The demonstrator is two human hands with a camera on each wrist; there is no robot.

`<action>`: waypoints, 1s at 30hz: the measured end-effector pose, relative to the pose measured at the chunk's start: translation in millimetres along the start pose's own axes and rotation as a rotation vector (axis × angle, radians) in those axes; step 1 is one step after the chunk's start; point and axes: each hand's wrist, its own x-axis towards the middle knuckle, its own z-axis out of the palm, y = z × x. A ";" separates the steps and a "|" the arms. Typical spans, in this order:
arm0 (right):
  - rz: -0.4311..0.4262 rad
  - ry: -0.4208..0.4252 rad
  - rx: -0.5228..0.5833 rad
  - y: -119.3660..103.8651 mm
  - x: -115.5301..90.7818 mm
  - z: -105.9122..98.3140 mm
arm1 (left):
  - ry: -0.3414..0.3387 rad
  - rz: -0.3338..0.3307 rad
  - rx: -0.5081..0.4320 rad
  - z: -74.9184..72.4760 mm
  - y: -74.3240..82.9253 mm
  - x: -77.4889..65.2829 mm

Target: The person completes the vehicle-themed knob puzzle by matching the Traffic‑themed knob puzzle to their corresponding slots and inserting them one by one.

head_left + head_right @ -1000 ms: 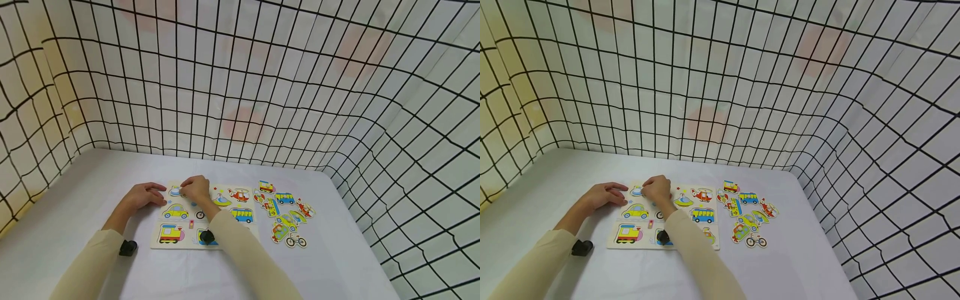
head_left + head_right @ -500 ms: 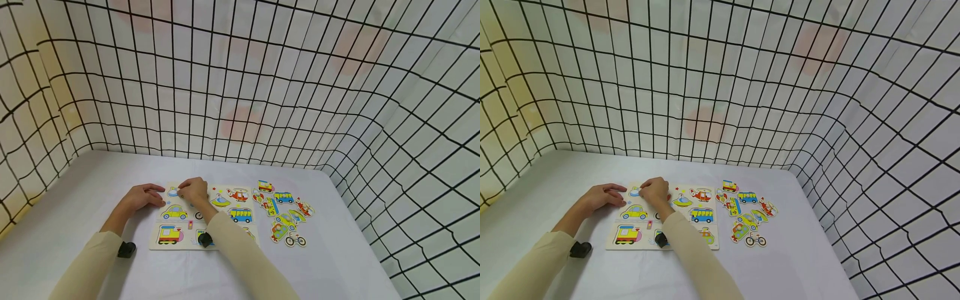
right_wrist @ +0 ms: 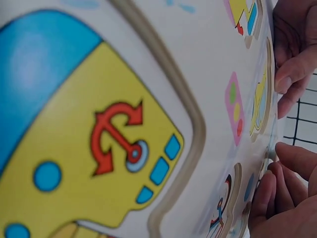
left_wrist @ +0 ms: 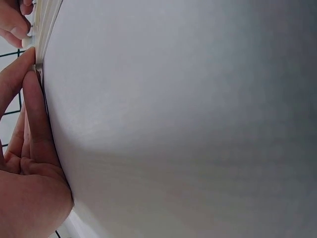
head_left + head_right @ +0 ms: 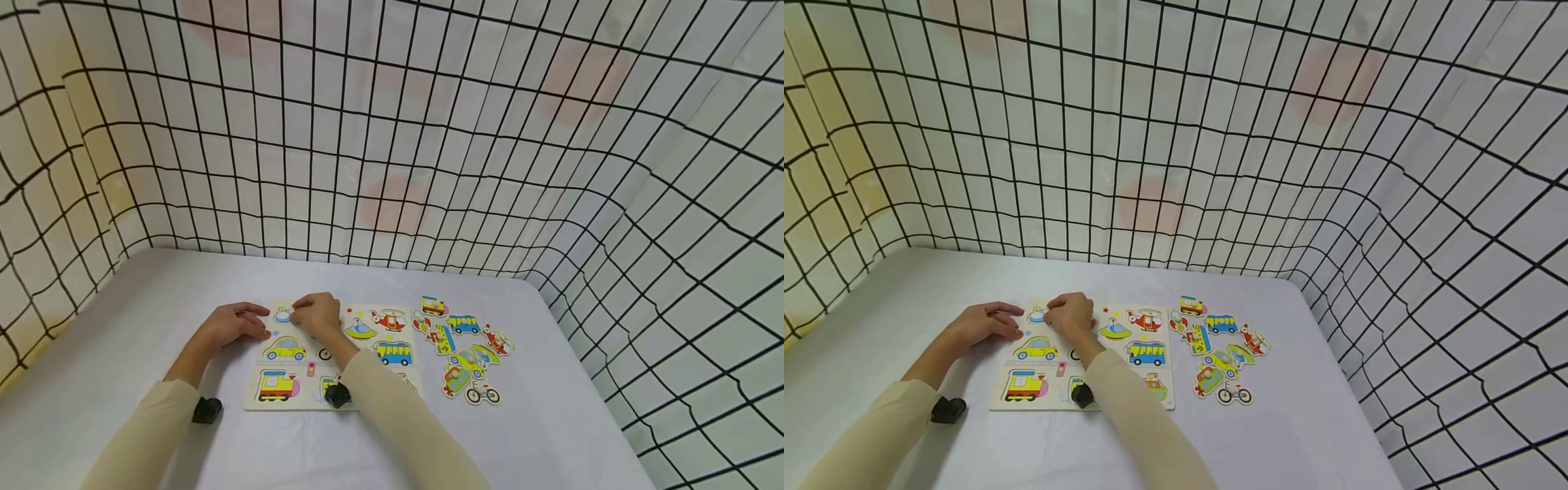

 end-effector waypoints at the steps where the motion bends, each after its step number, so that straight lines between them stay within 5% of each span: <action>1: -0.013 0.001 0.005 1.1 -0.7 -1.2 | -0.001 -0.001 -0.003 0.7 -0.7 0.3; 19: -0.179 -0.149 0.010 1.0 -3.3 -78.5 | 0.001 -0.025 0.009 -0.6 0.1 -2.8; 30: -0.195 -0.111 -0.021 26.1 -4.1 -133.9 | -0.007 -0.027 0.009 1.9 -0.2 -1.2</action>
